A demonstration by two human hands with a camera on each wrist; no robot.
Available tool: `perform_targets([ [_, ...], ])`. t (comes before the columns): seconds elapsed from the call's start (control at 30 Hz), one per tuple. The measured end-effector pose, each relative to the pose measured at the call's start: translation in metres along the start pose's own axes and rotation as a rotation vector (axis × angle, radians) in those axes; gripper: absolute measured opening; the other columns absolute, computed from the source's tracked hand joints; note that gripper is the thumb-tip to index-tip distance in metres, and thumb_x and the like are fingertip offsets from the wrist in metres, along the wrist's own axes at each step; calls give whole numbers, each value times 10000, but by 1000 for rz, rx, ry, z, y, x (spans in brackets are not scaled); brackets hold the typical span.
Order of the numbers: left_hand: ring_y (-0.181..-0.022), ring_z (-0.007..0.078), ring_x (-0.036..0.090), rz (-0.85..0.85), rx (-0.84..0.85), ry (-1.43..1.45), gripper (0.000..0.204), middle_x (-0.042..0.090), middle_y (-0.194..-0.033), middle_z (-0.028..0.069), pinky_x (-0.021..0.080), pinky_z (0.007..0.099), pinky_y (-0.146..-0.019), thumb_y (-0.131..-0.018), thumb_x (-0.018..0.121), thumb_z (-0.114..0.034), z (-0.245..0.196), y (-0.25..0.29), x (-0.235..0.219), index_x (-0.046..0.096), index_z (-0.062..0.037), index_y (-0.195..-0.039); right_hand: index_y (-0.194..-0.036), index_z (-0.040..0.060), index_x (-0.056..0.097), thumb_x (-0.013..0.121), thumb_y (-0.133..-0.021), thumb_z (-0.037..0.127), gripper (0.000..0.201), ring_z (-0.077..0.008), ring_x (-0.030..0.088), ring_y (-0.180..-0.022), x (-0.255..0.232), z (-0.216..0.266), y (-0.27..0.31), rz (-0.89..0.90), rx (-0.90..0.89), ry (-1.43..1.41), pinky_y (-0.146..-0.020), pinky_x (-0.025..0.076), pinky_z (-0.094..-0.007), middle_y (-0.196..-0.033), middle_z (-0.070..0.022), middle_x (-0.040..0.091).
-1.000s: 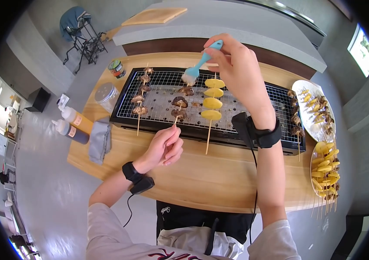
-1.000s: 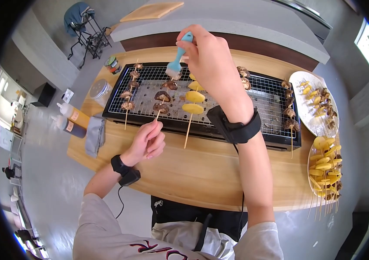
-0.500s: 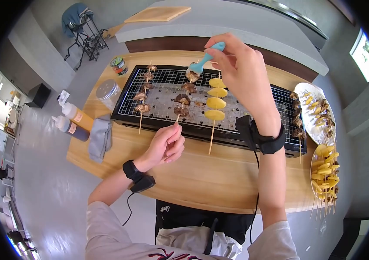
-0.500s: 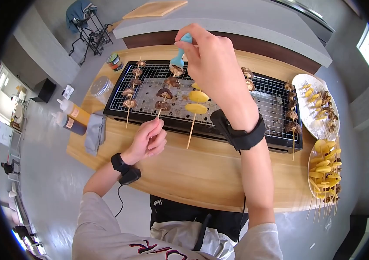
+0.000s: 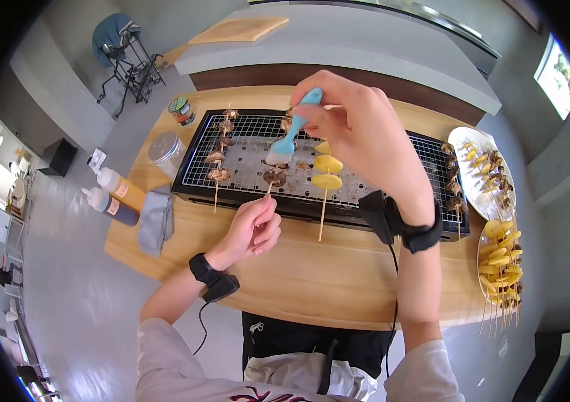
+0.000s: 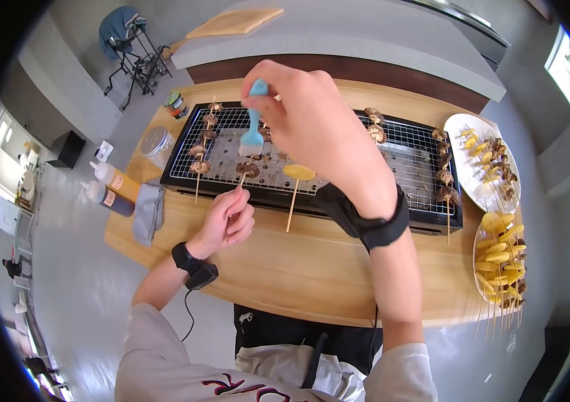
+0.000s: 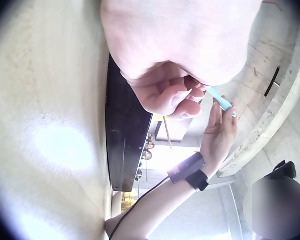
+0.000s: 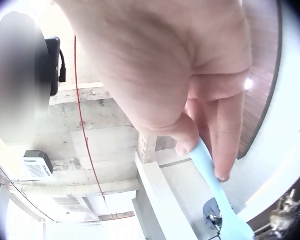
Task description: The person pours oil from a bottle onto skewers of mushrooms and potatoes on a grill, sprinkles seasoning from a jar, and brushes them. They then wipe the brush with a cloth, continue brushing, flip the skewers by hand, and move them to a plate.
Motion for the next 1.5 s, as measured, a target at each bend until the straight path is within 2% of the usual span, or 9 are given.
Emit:
perform_targets([
  [0.2,-321,140,367,-21,-12,-99,445,349,-460,20,254,248,-316,-1054,312,-358,-15,2,3,326,-146,-663,-1040,32,631,613,-899,46,143,-134,701,-782,-32,-15,1,-193,-39,124,-657,504,-236,-748,-90,666],
  [0.27,-325,142,380,-46,-46,-118,447,353,-464,19,254,248,-313,-1052,320,-368,-21,1,-2,327,-147,-663,-1008,39,652,601,-869,32,148,-268,671,-664,-49,-11,7,-312,-86,103,-619,507,-317,-732,-153,663],
  [0.57,-355,132,392,-303,-101,-190,481,349,-473,-6,261,245,-333,-1022,313,-521,-19,16,3,423,-141,-748,-979,19,700,630,-844,46,154,-362,650,-753,-72,-36,24,-250,-37,310,-711,528,-386,-793,-223,659],
  [0.67,-367,121,385,-317,-167,-135,608,341,-477,-18,251,240,-331,-988,257,-628,-4,38,11,540,-98,-896,-1025,18,700,660,-865,88,179,-260,644,-629,-72,-41,27,-255,-101,324,-625,507,-315,-734,-189,663],
  [0.77,-402,119,441,-281,-388,119,651,441,-538,-2,302,233,-343,-983,268,-633,29,58,26,560,-52,-1011,-980,22,710,645,-848,71,156,-321,651,-709,-72,-43,26,-262,-99,288,-688,520,-370,-765,-201,664],
  [0.87,-473,119,516,-107,-354,45,663,552,-670,33,368,231,-377,-986,303,-615,31,55,59,542,-6,-1088,-941,30,721,625,-839,57,143,-373,647,-780,-68,-47,26,-252,-77,241,-738,527,-419,-787,-209,662],
  [0.93,-541,124,563,-158,-268,-380,611,599,-780,57,409,236,-409,-1004,329,-565,16,37,83,527,1,-1123,-922,23,719,622,-842,60,131,-375,647,-774,-64,-44,24,-267,-142,253,-734,529,-419,-775,-205,660],
  [1.17,-583,105,572,-173,-196,-161,413,605,-844,68,381,219,-410,-1035,407,-403,22,3,89,516,-25,-1160,-931,7,699,631,-840,58,125,-353,651,-719,-66,-32,29,-245,-129,243,-678,524,-380,-761,-204,662],
  [1.5,-507,62,481,-196,-92,-88,327,534,-648,2,321,214,-420,-1035,445,-297,15,-7,81,547,-3,-1137,-950,-5,675,663,-837,69,135,-258,670,-613,-72,15,43,-59,-121,272,-582,510,-323,-648,-168,637],
])
Point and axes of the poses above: each hand's wrist, its own y-axis away from the middle knuckle, its own x-axis out of the palm, z = x × y, the point moved 7 cm from there along -y, towards the middle knuckle
